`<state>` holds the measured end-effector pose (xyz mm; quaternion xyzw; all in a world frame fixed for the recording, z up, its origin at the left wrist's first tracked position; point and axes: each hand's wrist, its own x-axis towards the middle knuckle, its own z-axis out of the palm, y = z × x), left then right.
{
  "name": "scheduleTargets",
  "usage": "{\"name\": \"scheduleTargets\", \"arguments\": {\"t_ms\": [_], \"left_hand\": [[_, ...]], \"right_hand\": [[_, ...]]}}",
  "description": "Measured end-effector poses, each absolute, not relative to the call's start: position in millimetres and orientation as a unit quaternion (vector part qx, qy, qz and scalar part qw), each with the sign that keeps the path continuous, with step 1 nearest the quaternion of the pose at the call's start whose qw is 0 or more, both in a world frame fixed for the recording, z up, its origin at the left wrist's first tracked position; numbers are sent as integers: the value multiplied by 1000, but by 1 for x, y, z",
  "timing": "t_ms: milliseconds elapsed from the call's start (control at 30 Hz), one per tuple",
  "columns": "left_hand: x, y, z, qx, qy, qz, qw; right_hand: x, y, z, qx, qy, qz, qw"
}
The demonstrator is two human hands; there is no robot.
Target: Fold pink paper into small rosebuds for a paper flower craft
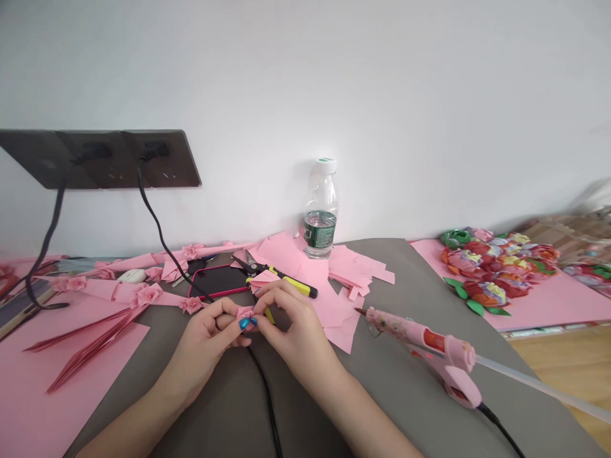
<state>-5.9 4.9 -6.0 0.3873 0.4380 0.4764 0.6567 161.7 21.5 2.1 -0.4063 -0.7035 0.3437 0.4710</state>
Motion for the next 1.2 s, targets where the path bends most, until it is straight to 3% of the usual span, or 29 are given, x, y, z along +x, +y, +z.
{"name": "scheduleTargets", "arguments": {"t_ms": [1000,1200], "left_hand": [[-5,6,7,445,439,426,654],[-5,5,6,454,434,423,653]], "right_hand": [[169,17,8,-377,-702,460,393],[168,21,9,-374,-693,423,448]]}}
